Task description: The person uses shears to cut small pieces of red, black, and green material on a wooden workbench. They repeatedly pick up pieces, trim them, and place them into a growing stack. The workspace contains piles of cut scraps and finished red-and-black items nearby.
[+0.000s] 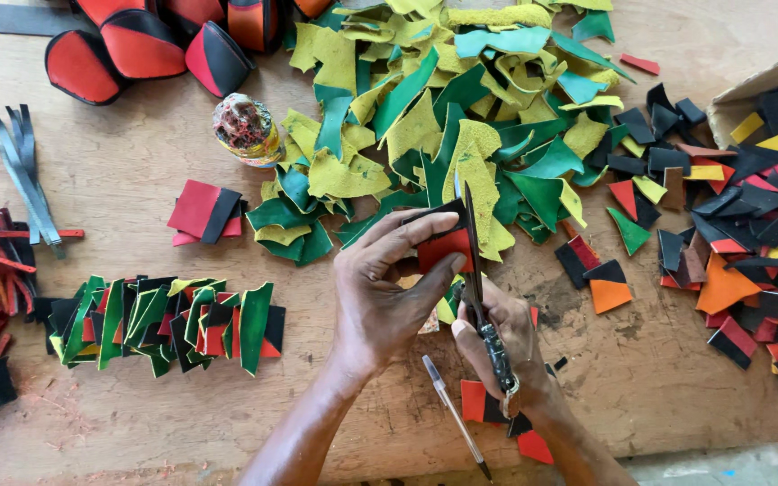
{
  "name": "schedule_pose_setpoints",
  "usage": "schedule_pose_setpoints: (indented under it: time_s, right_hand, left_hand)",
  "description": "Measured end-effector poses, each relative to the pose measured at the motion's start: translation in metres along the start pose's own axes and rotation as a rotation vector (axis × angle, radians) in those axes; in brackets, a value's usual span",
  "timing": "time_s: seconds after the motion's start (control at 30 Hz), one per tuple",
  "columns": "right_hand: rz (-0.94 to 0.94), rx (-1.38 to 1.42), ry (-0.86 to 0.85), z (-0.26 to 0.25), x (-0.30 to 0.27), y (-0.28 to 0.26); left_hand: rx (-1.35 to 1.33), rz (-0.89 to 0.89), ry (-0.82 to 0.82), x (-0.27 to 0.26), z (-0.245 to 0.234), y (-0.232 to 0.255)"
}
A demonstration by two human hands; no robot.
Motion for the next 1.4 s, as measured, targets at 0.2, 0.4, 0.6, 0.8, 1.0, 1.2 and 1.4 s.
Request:
schedule_pose_setpoints:
  time_s: [0.2,0.4,0.6,0.8,1.0,1.2,1.4]
  right_hand:
    - [-0.006,-0.066,0.018,0.000,0.000,0.005]
    - [-0.035,-0.026,0.018,0.002,0.000,0.001]
    - [-0.115,-0.075,0.006,-0.001,-0.001,-0.004]
    - [-0.115,-0.077,0.051,-0.003,-0.001,-0.006]
    - [-0.168,-0.164,0.076,-0.006,0.000,-0.015]
    - [0.126,0.073,-0.076,-0.005,-0.005,0.009]
    - [0.440,-0.311,0.200,-0.061,-0.029,0.037]
  left_hand:
    - [0.014,-0.006,0.002,0.000,-0.001,-0.005]
    - [0.009,-0.009,-0.003,0.001,-0.001,-0.007]
    - [0.020,-0.035,-0.012,0.002,0.001,-0.010]
    - [0.022,-0.039,-0.020,0.002,0.003,-0.011]
    - [-0.091,-0.044,-0.022,-0.001,0.006,-0.021]
    - [-0.257,-0.108,0.004,-0.001,0.004,-0.038]
    - [-0.307,-0.133,0.037,-0.001,-0.004,-0.042]
Point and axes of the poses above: each hand's wrist, its own x-axis towards the middle knuckle, its own z-axis out of the palm, y = z × x, the point moved 9 cm from there along x, towards the middle knuckle
